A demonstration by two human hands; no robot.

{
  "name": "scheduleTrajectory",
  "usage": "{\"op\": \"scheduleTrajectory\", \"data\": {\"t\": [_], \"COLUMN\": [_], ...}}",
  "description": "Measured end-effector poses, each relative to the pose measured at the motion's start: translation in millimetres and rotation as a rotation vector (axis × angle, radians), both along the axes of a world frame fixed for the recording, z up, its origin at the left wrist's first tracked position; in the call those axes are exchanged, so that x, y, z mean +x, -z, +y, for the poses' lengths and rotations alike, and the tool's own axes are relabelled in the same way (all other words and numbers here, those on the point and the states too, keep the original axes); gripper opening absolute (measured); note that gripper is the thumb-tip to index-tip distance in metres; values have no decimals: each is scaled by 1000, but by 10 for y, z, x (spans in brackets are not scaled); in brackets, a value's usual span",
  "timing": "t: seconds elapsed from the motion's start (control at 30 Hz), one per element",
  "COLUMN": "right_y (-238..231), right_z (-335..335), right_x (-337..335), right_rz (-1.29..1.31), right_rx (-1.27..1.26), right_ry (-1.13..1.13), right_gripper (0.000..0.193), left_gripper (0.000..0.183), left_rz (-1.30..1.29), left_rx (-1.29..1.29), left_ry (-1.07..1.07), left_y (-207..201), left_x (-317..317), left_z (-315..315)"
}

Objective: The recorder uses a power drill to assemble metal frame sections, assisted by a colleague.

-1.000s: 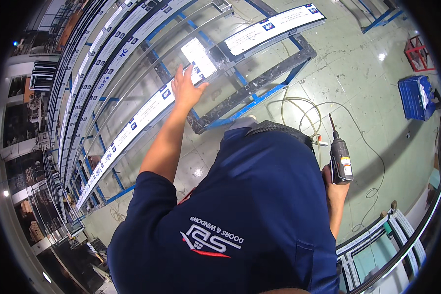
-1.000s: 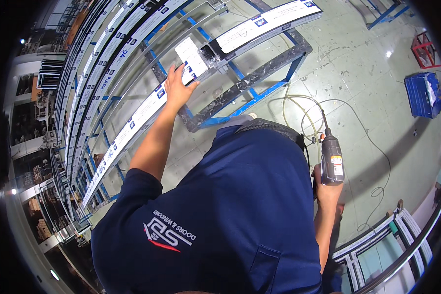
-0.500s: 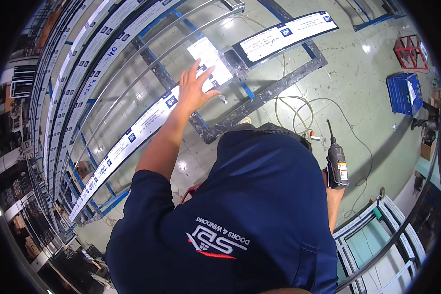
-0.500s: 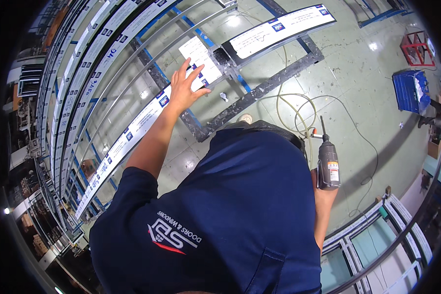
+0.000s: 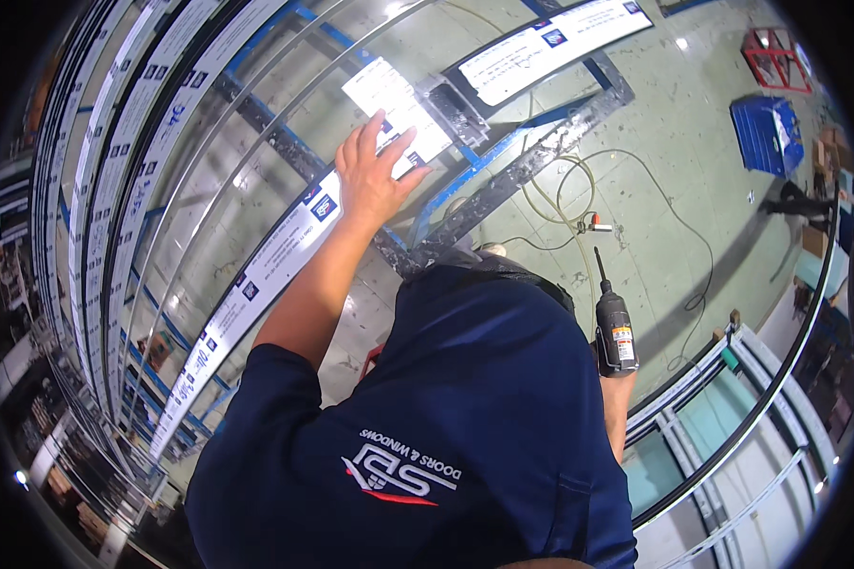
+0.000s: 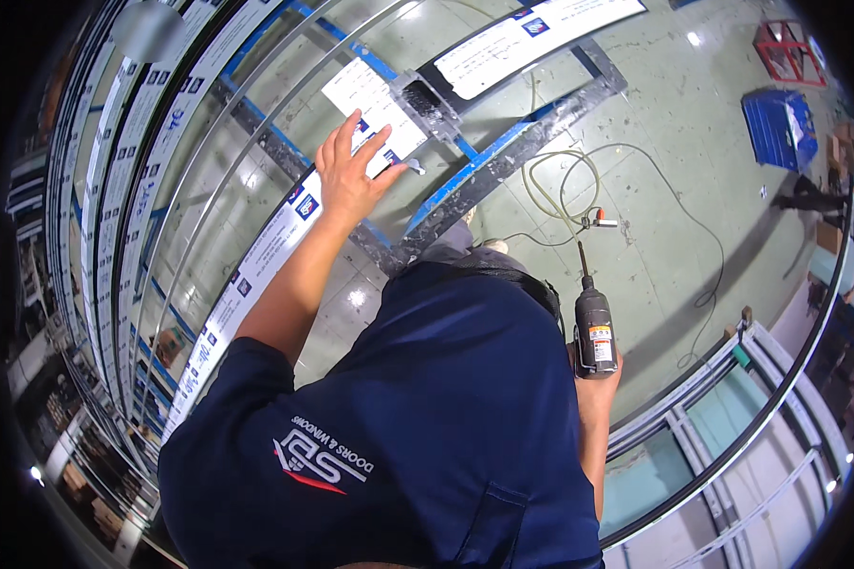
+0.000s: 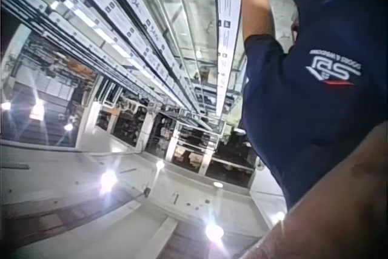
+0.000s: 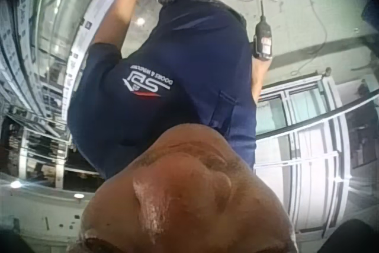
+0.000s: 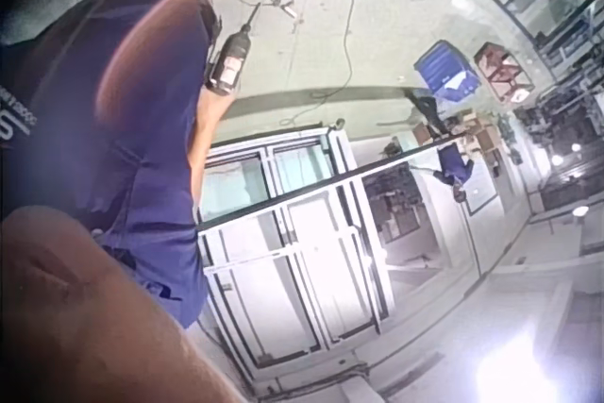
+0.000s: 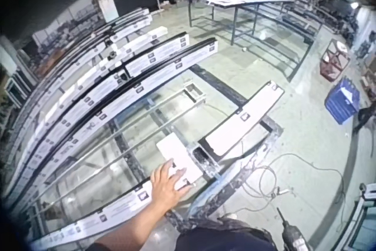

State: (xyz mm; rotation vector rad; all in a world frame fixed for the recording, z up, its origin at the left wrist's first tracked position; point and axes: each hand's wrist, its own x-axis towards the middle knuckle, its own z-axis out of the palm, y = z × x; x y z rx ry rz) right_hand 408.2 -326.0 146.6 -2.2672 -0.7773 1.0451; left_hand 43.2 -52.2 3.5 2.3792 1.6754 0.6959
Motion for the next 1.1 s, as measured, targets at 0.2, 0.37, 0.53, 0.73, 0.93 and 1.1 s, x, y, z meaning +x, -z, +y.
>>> {"op": "scheduleTrajectory", "data": {"t": [0.2, 0.37, 0.53, 0.73, 0.93, 1.1], "right_y": [-148, 200, 340, 471, 676, 759], "right_z": [-190, -339, -643, -1534, -2070, -2198], "right_x": [-415, -531, -852, -1666, -2840, -3714], "right_rz": [102, 89, -46, -289, -597, -420], "right_rx": [100, 431, 642, 854, 720, 587], "right_ry": [289, 421, 647, 955, 1193, 1471], "right_gripper": [54, 57, 51, 47, 55, 64], "left_gripper": [97, 89, 78, 57, 49, 34], "left_rz": [18, 2, -45, -74, -28, 316], "left_rx": [-47, 139, 240, 319, 81, -234], "left_ry": [-34, 260, 813, 1525, 2091, 2433], "left_y": [36, -9, -149, -889, -831, -421], "left_x": [-68, 410, 1519, 2763, 3174, 3066], "left_z": [47, 512, 698, -432, -2239, -3498]}}
